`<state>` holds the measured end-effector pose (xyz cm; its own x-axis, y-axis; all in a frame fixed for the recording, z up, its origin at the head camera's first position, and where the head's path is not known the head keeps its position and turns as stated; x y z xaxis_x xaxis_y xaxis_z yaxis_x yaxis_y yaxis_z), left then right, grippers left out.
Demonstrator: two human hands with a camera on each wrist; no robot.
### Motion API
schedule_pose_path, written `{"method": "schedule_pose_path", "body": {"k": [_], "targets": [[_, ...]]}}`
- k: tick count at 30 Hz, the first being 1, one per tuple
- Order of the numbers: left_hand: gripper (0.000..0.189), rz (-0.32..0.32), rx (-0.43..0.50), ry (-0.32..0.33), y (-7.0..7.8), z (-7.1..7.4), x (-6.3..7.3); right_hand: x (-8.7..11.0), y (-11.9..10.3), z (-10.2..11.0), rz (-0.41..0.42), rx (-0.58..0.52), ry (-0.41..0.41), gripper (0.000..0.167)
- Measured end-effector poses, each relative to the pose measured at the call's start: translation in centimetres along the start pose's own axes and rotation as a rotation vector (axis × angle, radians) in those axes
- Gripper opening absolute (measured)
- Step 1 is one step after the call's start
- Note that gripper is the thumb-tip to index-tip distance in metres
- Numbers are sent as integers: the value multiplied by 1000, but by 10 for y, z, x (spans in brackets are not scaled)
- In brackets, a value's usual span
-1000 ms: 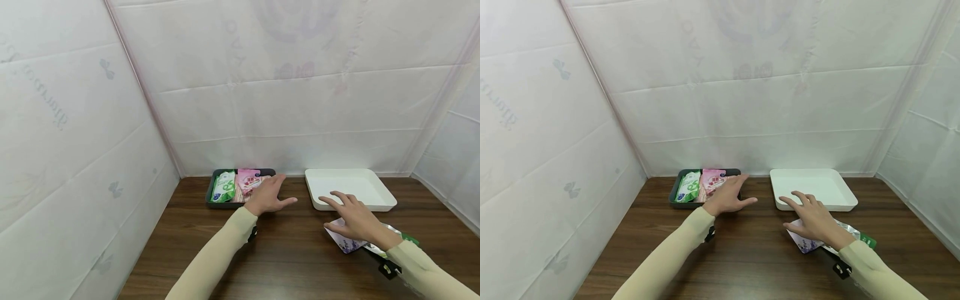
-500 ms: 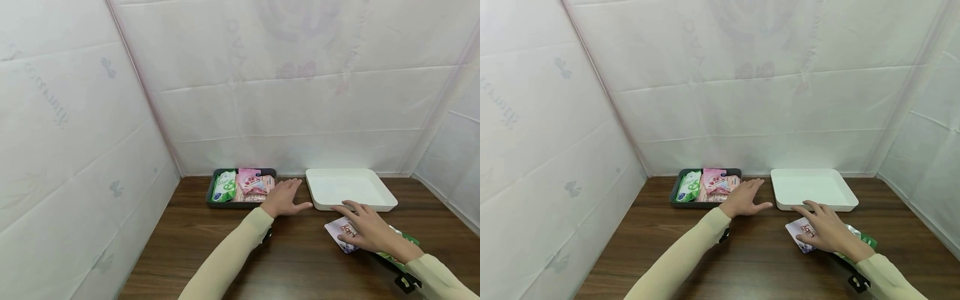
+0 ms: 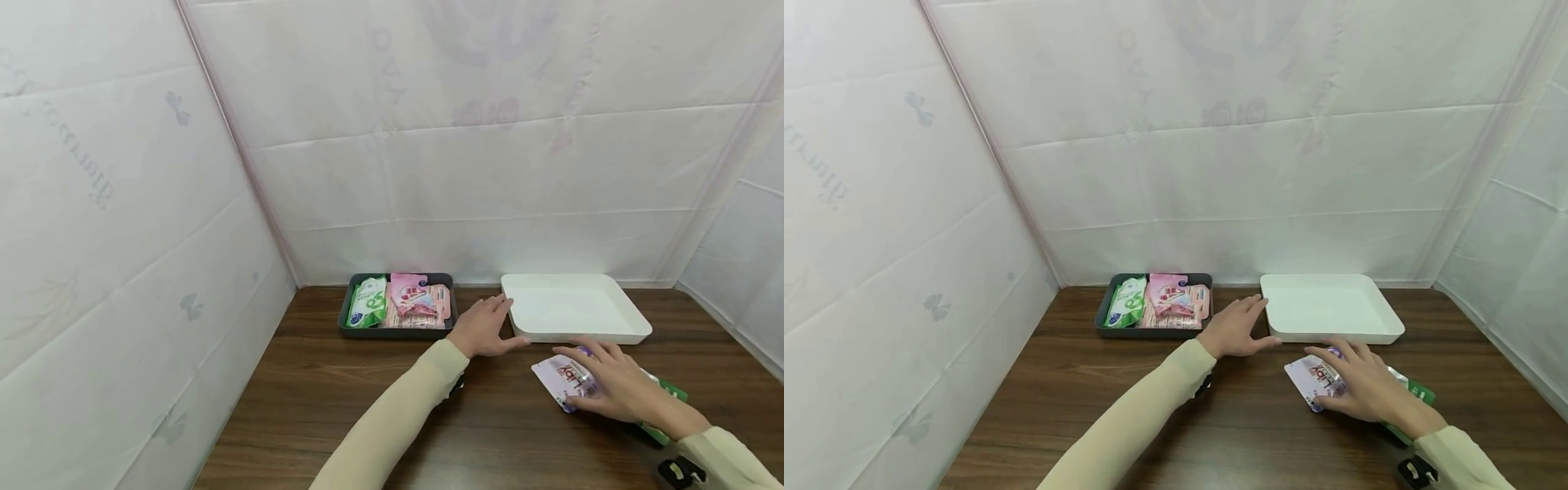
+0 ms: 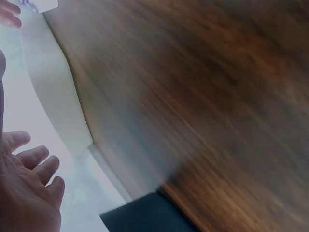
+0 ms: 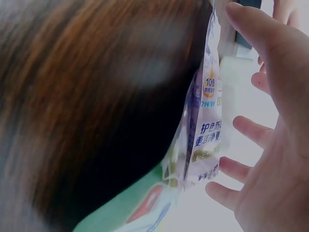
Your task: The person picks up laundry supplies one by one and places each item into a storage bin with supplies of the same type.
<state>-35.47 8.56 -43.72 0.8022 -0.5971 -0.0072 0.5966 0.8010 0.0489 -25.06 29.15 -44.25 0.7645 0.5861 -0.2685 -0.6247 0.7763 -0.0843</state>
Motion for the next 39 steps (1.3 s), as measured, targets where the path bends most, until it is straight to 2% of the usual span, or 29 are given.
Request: {"method": "schedule_pose_path", "body": {"k": [10, 13, 23, 32, 39], "targets": [[92, 20, 41, -51, 11, -10, -10, 5, 7, -1, -17, -5, -26, 84], [90, 27, 55, -51, 12, -9, -13, 4, 8, 1, -17, -8, -35, 85], [81, 69, 42, -50, 10, -10, -18, 9, 15, -3, -63, -55, -145, 84], [67, 80, 30, -57, 10, -18, -22, 10, 16, -4, -90, -83, -167, 82], [65, 97, 88, -39, 12, -17, -24, 12, 18, -5, -95, -92, -200, 78]]}}
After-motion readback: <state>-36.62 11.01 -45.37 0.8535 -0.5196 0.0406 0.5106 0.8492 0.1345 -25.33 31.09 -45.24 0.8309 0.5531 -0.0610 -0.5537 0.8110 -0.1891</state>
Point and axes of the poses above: each hand's wrist, its own x-axis away from the middle knuckle, its own z-axis out of the back of the hand, y = z × x, the point moved 6 cm from there along -x, towards the middle knuckle, and after that the axes turned 7 degrees about -y, right-handed, at the moved point
